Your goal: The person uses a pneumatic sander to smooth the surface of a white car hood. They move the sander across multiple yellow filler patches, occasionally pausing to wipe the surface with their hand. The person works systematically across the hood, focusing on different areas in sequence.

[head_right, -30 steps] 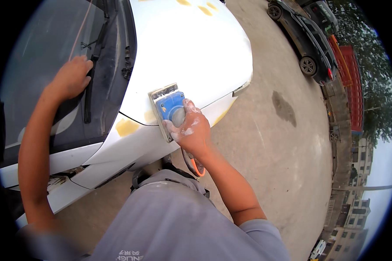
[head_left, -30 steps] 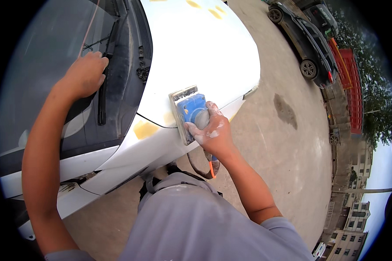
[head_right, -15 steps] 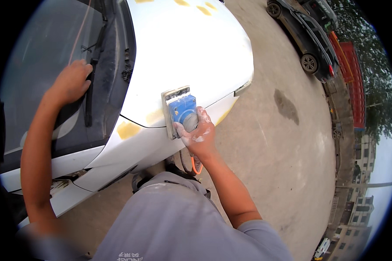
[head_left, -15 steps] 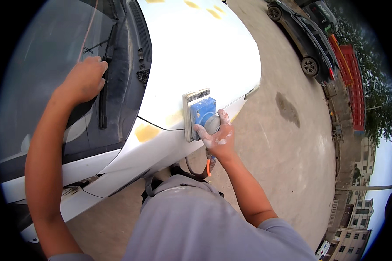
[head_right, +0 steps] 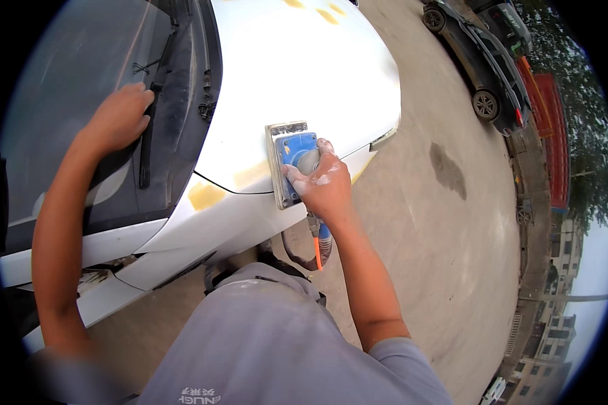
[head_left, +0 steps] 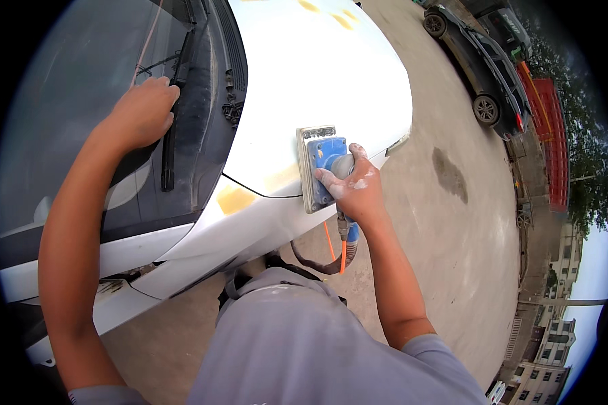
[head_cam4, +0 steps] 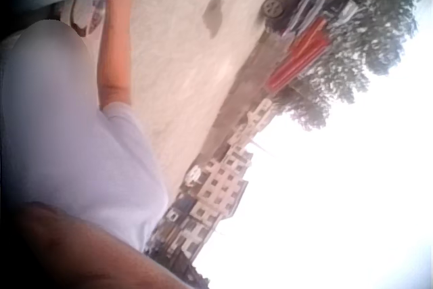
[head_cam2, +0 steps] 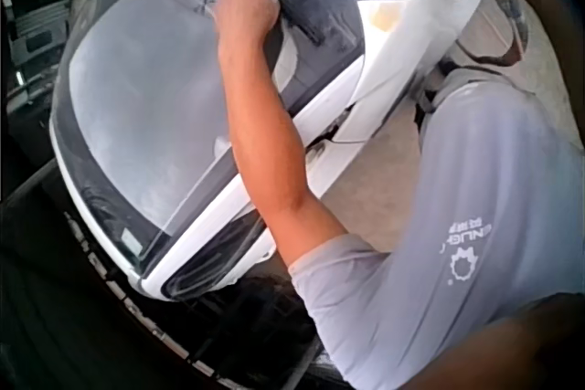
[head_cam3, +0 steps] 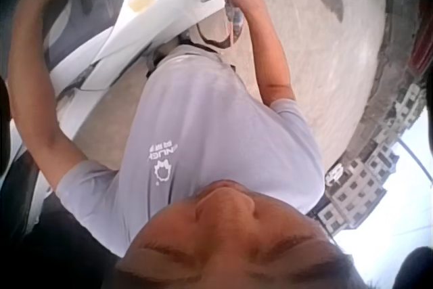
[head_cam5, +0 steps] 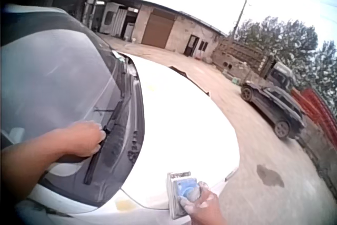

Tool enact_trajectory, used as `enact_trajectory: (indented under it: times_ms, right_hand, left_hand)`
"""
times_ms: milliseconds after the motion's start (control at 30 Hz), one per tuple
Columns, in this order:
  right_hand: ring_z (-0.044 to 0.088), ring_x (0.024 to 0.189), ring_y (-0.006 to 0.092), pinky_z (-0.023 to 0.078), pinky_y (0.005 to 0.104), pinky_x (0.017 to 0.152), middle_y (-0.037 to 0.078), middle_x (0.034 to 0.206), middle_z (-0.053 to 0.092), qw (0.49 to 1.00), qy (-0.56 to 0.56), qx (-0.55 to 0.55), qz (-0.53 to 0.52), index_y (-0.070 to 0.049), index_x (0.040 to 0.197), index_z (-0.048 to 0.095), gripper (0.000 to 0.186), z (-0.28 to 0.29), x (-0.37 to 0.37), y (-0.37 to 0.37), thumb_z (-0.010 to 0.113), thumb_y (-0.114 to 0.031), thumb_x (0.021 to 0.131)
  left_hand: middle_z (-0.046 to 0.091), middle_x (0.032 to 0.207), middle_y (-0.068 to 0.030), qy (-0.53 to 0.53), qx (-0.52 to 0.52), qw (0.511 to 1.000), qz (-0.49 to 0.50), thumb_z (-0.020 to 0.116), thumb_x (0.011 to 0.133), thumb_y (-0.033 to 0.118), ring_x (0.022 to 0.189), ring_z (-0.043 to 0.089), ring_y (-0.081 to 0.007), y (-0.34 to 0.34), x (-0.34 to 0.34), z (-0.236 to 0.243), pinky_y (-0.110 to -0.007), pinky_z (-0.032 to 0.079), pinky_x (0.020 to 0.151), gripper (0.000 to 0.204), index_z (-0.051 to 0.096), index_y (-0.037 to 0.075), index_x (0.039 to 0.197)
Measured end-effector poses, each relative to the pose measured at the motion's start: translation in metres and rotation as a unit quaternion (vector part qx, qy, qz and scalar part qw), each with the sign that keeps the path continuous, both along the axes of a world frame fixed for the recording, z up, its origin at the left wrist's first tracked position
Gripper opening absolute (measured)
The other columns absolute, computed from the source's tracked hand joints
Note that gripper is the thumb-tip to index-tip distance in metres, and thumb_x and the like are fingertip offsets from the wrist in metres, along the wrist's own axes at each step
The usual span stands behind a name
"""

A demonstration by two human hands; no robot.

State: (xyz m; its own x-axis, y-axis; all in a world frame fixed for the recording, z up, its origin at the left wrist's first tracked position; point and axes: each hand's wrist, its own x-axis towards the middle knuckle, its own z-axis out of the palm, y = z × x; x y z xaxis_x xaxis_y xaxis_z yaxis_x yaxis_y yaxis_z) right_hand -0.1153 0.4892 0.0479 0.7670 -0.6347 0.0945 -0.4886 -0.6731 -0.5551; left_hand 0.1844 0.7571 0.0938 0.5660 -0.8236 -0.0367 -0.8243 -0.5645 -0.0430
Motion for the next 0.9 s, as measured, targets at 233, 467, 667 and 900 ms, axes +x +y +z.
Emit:
enact_trajectory:
  times_ms: [233,467,667,900]
  right_hand:
    - [0.077,0.100,0.0406,0.059,0.0408,0.094,0.035,0.104,0.074,0.977,0.170,0.009,0.131,0.020,0.141,0.052,0.088,0.040,0.021,0.048,0.089,-0.030,0.079]
    - [0.078,0.084,0.0348,0.063,0.0390,0.077,0.031,0.095,0.075,0.971,0.170,0.030,0.164,0.019,0.139,0.052,0.082,0.058,0.063,0.046,0.088,-0.028,0.082]
    - [0.078,0.092,0.0362,0.061,0.0404,0.086,0.032,0.097,0.075,0.960,0.206,0.003,0.192,0.019,0.139,0.051,0.084,0.047,0.006,0.048,0.090,-0.027,0.080]
    - [0.077,0.097,0.0372,0.060,0.0411,0.088,0.032,0.099,0.074,0.960,0.221,0.050,0.165,0.018,0.138,0.051,0.084,0.064,0.047,0.051,0.091,-0.028,0.079]
  left_hand:
    - [0.064,0.116,-0.0197,-0.009,0.001,1.000,-0.005,0.069,0.087,0.009,0.115,0.062,-0.0385,0.000,0.007,-0.011,-0.051,0.053,0.096,0.022,0.065,-0.001,0.107]
    - [0.064,0.117,-0.0199,-0.008,-0.014,1.000,0.005,0.071,0.089,0.012,0.117,0.062,-0.0385,0.003,0.007,-0.014,-0.050,0.054,0.098,0.025,0.066,-0.001,0.109]
    - [0.070,0.117,-0.0188,-0.018,0.011,1.000,0.014,0.062,0.092,0.004,0.115,0.068,-0.0344,0.002,0.004,-0.009,-0.046,0.058,0.098,0.021,0.075,-0.001,0.107]
    - [0.069,0.121,-0.0186,-0.010,0.008,1.000,0.028,0.062,0.091,0.002,0.118,0.066,-0.0347,0.003,0.004,-0.006,-0.047,0.056,0.100,0.024,0.074,-0.001,0.111]
